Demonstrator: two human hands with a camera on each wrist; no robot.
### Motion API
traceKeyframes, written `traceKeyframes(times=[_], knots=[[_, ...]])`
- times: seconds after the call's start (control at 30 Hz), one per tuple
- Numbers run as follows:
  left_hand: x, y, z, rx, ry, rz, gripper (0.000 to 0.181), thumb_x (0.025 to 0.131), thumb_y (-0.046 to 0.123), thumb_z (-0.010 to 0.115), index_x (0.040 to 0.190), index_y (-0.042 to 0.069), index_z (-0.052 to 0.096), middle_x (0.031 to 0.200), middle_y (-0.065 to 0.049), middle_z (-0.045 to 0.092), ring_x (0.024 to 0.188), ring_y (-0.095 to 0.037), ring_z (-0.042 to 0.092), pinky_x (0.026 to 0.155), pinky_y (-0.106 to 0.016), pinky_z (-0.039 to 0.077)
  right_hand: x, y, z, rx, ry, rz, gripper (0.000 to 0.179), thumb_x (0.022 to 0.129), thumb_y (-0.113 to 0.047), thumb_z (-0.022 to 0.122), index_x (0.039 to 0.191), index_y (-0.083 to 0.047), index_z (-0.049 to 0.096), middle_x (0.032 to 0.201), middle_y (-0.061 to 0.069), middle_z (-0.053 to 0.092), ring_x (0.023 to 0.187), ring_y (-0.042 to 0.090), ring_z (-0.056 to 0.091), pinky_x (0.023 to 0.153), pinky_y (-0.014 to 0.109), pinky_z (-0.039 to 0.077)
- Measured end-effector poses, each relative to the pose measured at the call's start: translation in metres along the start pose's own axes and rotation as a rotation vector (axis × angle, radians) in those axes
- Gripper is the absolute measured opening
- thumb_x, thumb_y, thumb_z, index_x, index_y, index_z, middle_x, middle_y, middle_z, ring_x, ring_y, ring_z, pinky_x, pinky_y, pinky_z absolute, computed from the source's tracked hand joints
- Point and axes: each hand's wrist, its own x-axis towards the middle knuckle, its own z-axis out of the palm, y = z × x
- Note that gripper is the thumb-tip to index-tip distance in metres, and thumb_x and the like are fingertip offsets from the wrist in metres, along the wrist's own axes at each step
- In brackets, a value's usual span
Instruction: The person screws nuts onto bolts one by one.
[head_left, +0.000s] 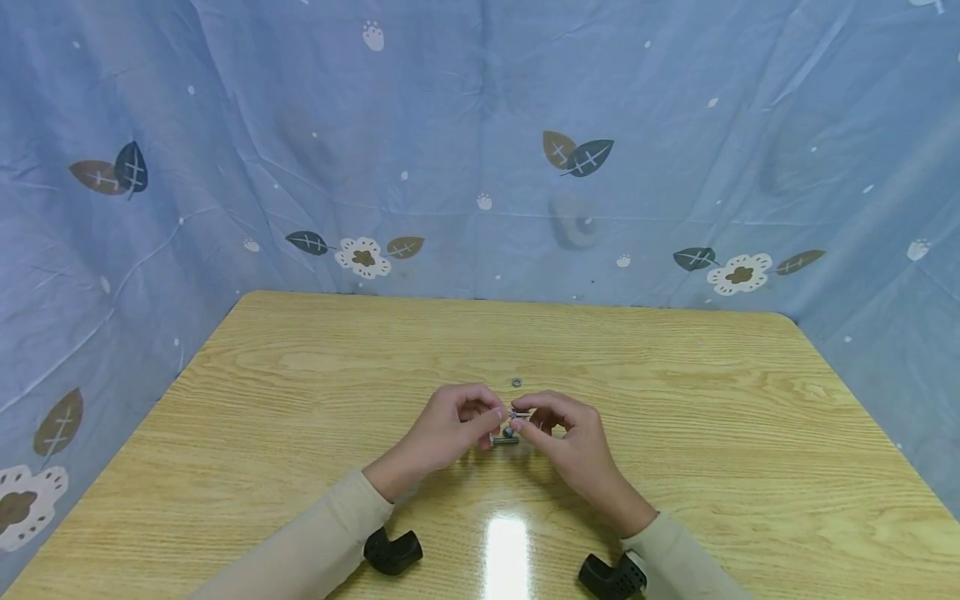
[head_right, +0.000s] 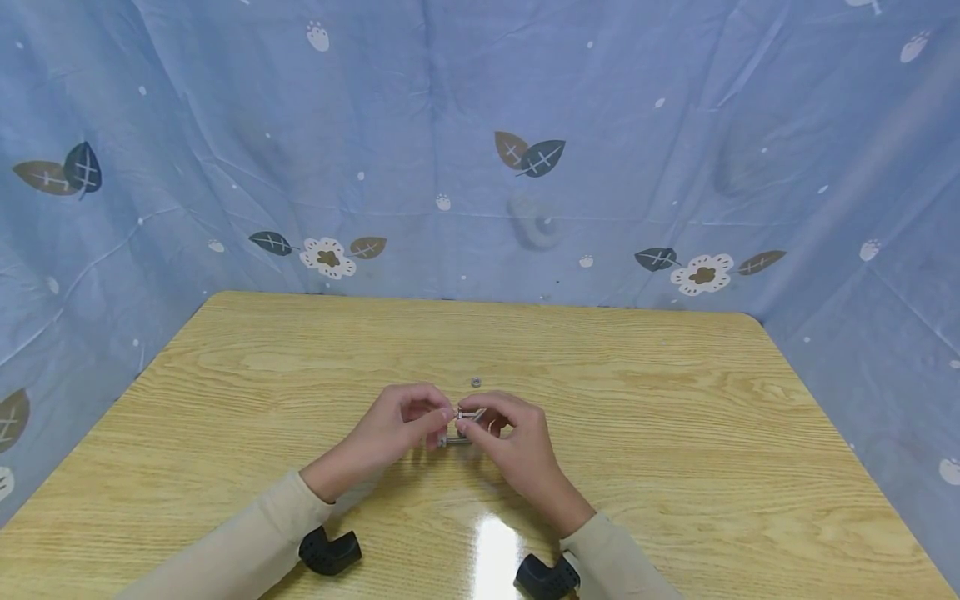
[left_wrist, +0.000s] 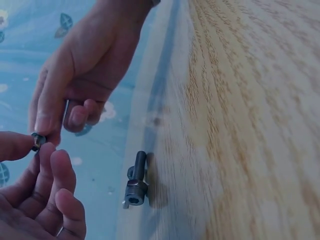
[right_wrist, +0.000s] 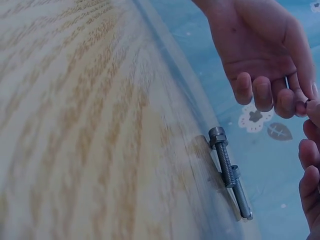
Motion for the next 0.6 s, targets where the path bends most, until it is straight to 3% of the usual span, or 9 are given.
traceKeyframes(times=[0.3,0.6], knots=[[0.0004,0.0001,0.0015,-0.020,0.040,-0.001,0.009,0.092,0.018,0.067,0.099,0.013,0.068,0.082,-0.024,0.065,0.069,-0.043,0.062,0.048,-0.026,0.044,0.0010,-0.0011,-0.0016,-0.006,0.001,0.024,0.016,0.087,-0.006,0.071,0.100,-0.015,0.073,0.090,0.002,0.073,0.065,0.007,0.060,0.060,0.023,0.052],[0.0000,0.0001,0.0015,-0.019,0.022,-0.001,0.019,0.097,0.024,0.060,0.100,0.007,0.068,0.085,-0.020,0.065,0.066,-0.038,0.062,0.056,-0.033,0.051,0.0000,-0.0015,-0.0002,-0.001,0.024,-0.061,0.020,0.085,0.004,0.069,0.101,-0.007,0.072,0.087,0.011,0.071,0.062,0.007,0.057,0.055,0.023,0.049]])
